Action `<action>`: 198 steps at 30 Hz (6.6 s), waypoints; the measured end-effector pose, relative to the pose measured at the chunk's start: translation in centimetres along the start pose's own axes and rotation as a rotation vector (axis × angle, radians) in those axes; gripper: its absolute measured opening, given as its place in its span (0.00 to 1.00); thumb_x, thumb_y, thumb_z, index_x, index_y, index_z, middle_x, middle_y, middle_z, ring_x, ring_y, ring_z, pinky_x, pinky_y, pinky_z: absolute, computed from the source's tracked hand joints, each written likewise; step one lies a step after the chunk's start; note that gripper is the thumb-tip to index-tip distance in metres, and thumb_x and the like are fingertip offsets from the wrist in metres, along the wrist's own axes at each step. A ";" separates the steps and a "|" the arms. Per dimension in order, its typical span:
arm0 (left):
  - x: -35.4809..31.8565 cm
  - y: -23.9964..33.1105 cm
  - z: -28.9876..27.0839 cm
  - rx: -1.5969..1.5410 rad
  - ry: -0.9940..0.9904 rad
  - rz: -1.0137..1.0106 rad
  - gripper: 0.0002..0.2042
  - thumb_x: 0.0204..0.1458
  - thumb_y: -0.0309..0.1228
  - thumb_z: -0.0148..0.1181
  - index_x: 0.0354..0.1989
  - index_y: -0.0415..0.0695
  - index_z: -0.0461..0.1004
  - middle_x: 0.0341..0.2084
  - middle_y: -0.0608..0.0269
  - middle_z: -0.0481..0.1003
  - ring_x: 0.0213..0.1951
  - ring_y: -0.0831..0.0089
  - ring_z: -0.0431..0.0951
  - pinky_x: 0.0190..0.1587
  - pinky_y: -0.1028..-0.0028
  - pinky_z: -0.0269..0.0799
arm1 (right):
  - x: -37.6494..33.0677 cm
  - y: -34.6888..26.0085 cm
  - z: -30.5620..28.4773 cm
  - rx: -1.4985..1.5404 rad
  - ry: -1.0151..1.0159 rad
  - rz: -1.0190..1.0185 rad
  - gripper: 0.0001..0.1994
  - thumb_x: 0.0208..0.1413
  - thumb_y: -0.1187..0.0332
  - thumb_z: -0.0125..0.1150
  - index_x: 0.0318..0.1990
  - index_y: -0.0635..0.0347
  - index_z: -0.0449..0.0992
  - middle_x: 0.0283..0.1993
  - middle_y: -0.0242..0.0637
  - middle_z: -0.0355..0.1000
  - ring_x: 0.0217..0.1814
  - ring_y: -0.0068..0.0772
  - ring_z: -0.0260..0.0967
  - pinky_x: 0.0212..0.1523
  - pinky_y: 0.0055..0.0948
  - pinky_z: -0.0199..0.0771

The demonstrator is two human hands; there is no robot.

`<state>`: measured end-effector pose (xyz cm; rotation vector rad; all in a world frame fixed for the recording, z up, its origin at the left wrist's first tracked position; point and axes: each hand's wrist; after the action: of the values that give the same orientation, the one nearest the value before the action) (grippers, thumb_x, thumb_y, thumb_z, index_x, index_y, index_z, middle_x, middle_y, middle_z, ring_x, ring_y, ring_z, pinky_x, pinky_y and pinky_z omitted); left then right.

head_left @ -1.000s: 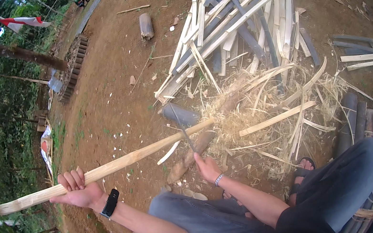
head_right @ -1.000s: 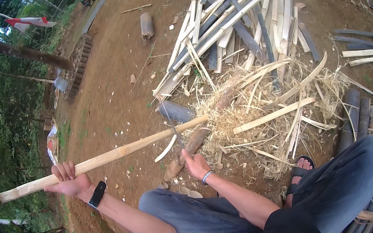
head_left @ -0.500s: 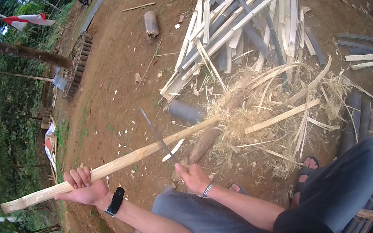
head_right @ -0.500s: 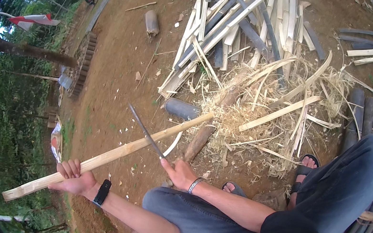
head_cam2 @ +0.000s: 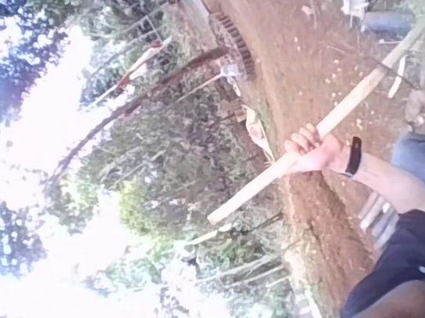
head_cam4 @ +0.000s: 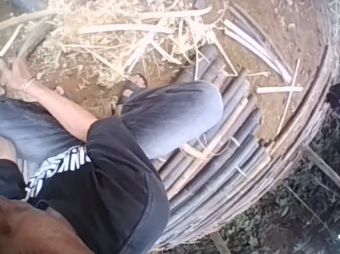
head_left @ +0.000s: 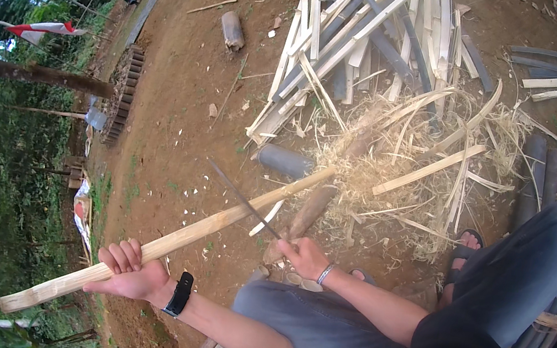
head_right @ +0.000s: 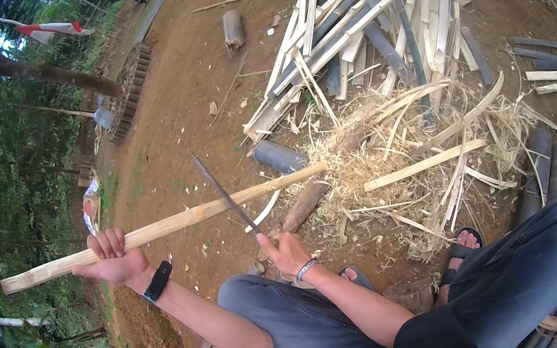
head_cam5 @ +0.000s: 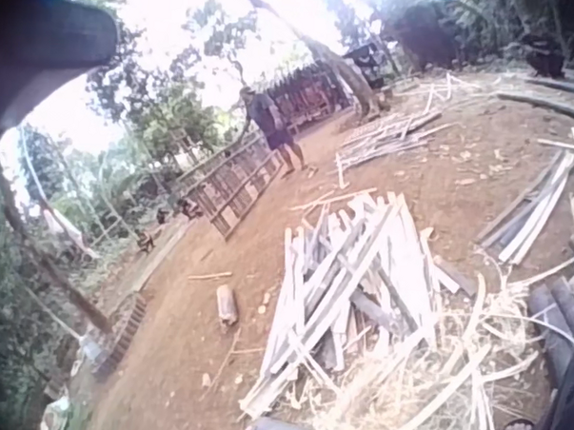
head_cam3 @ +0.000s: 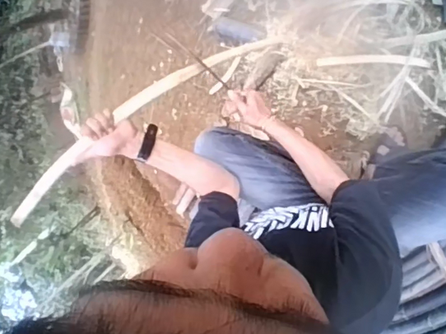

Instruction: The person whittles a long piece of wood using a large blade, shaving off thin strips and then turning the wood over to whittle the other side.

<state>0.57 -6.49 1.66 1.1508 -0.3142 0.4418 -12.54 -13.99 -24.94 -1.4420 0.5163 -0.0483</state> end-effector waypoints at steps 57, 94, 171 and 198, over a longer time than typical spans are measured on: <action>0.1 0.5 3.8 0.054 0.019 0.057 0.31 0.53 0.69 0.27 0.15 0.53 0.46 0.08 0.75 0.45 0.12 0.83 0.42 0.14 0.80 0.37 | 0.2 1.7 0.0 0.131 0.043 -0.071 0.39 0.57 0.33 0.32 0.07 0.57 0.62 0.07 0.29 0.56 0.10 0.27 0.56 0.16 0.36 0.58; 2.9 -2.9 12.0 0.175 -0.064 0.165 0.35 0.53 0.68 0.31 0.07 0.51 0.49 0.05 0.73 0.52 0.10 0.82 0.52 0.14 0.78 0.47 | 2.6 4.9 -2.3 0.674 0.046 0.412 0.34 0.52 0.28 0.34 0.21 0.54 0.59 0.12 0.26 0.50 0.10 0.21 0.47 0.12 0.21 0.49; 2.5 -2.1 11.7 0.221 0.209 -0.005 0.28 0.56 0.66 0.27 0.18 0.53 0.46 0.09 0.74 0.46 0.14 0.79 0.44 0.17 0.78 0.40 | 3.1 4.0 0.3 0.690 0.201 0.328 0.32 0.60 0.39 0.37 0.15 0.56 0.61 0.11 0.30 0.57 0.11 0.24 0.55 0.14 0.26 0.59; 4.5 -3.3 9.5 0.221 0.234 0.025 0.30 0.53 0.68 0.30 0.20 0.52 0.47 0.10 0.73 0.45 0.13 0.78 0.43 0.16 0.77 0.37 | 2.6 7.2 2.2 0.337 0.241 0.185 0.38 0.54 0.34 0.42 0.11 0.65 0.67 0.11 0.42 0.65 0.14 0.40 0.65 0.22 0.40 0.65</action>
<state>5.99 -15.58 4.62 1.2960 -0.0765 0.6389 -11.38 -11.72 -32.52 -1.0598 0.7975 -0.1557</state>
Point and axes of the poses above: each hand's wrist, its own x-axis towards the middle knuckle, its own z-axis out of the palm, y = z × x
